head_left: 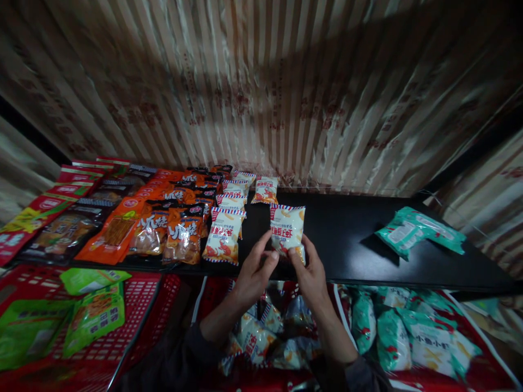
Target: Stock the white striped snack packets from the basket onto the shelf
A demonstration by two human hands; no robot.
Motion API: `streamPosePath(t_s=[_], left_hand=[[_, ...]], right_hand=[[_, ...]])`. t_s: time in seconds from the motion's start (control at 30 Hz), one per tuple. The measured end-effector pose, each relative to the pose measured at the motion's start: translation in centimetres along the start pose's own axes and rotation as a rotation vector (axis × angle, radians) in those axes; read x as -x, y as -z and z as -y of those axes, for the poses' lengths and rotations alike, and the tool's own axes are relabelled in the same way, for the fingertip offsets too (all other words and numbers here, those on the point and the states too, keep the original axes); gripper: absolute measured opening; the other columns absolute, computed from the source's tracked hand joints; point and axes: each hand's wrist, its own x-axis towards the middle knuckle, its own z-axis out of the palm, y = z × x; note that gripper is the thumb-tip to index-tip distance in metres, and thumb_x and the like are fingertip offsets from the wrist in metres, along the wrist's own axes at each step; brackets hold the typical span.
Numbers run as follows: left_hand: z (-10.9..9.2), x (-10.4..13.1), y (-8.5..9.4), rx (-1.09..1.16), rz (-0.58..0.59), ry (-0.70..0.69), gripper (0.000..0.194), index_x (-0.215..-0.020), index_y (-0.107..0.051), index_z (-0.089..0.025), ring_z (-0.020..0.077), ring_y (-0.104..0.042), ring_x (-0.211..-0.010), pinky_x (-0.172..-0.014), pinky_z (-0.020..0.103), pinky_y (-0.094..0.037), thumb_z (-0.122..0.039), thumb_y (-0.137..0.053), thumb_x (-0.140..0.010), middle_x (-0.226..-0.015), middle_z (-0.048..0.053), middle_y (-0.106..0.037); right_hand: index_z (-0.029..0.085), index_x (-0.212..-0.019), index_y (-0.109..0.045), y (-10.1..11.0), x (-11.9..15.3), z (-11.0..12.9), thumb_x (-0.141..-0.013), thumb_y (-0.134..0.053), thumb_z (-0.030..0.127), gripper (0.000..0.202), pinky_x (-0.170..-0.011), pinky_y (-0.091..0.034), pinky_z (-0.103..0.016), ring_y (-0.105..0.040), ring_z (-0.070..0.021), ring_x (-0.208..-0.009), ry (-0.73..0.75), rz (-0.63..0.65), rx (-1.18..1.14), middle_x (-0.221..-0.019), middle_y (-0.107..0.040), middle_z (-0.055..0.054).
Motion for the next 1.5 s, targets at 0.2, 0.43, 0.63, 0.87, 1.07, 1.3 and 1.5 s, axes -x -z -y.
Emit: streamPosePath(t_s=[0.2, 0.43, 0.63, 0.87, 1.07, 1.3, 1.5], left_hand=[[1.5, -0.9, -0.4, -0.085, -0.148, 0.100, 0.051, -0.133, -0.054, -0.014, 0.0279, -0.054, -0.129, -0.106, 0.045, -0.045, -0.026, -0.059, -0.084, -0.142, 0.017, -0.055], [1.7, -1.2, -1.0, 0.271, -0.063, 0.208, 0.044, -0.119, -0.059, -0.014, 0.0237, -0.069, -0.099, -0.077, 0.034, -0.058, -0.032, -0.068, -0.080, -0.114, 0.013, -0.072], [1.2, -1.0, -1.0, 0.318, -0.098, 0.207, 0.040, -0.113, -0.062, -0.015, 0.0220, -0.070, -0.093, -0.075, 0.032, -0.058, -0.029, -0.069, -0.076, -0.104, 0.009, -0.075], [1.2, -1.1, -1.1, 0.303, -0.113, 0.189, 0.043, -0.115, -0.062, -0.015, 0.0224, -0.070, -0.092, -0.073, 0.031, -0.057, -0.025, -0.067, -0.074, -0.103, 0.009, -0.075], [1.2, -0.9, -1.1, 0.273, -0.120, 0.180, 0.041, -0.116, -0.063, -0.016, 0.0198, -0.069, -0.089, -0.067, 0.026, -0.054, -0.024, -0.067, -0.076, -0.104, 0.008, -0.074], [1.3, -0.7, -1.4, 0.357, -0.064, 0.189, 0.041, -0.117, -0.061, -0.017, 0.0213, -0.067, -0.105, -0.090, 0.033, -0.054, -0.026, -0.071, -0.078, -0.114, 0.008, -0.072], [1.5, -1.0, -1.5, 0.468, -0.107, 0.226, 0.041, -0.112, -0.064, -0.016, 0.0239, -0.067, -0.107, -0.099, 0.040, -0.050, -0.028, -0.076, -0.074, -0.117, 0.010, -0.071]], right_hand=[[0.022, -0.113, -0.066, -0.2, -0.6, 0.2, -0.070, -0.079, 0.045, 0.050, -0.084, -0.055, -0.036, -0.068, -0.0206, -0.094, -0.257, -0.111, -0.455, -0.109, -0.074, -0.004], [0.022, -0.089, -0.072, 0.1, -0.5, 1.3, -0.062, -0.087, 0.041, 0.036, -0.066, -0.055, -0.026, -0.069, -0.0169, -0.080, -0.398, -0.046, -0.599, -0.090, -0.076, -0.002], [0.022, -0.100, -0.071, 0.2, -0.3, 1.4, -0.072, -0.080, 0.047, 0.039, -0.076, -0.057, -0.030, -0.069, -0.0196, -0.092, -0.340, 0.061, -0.487, -0.103, -0.075, -0.004], [0.021, -0.098, -0.069, 0.2, -0.4, 1.2, -0.069, -0.081, 0.048, 0.042, -0.073, -0.055, -0.029, -0.070, -0.0188, -0.084, -0.325, 0.030, -0.455, -0.095, -0.076, -0.003], [0.020, -0.092, -0.070, -0.3, -0.4, 1.4, -0.063, -0.085, 0.047, 0.042, -0.078, -0.057, -0.035, -0.071, -0.0202, -0.079, -0.328, -0.003, -0.526, -0.084, -0.076, -0.001], [0.021, -0.094, -0.071, -0.3, -0.3, 1.2, -0.064, -0.085, 0.045, 0.041, -0.083, -0.056, -0.038, -0.072, -0.0224, -0.085, -0.329, 0.003, -0.504, -0.086, -0.077, -0.002], [0.020, -0.096, -0.072, -0.2, 0.1, 1.3, -0.067, -0.083, 0.045, 0.040, -0.084, -0.057, -0.039, -0.072, -0.0240, -0.089, -0.361, 0.099, -0.492, -0.091, -0.078, -0.004]])
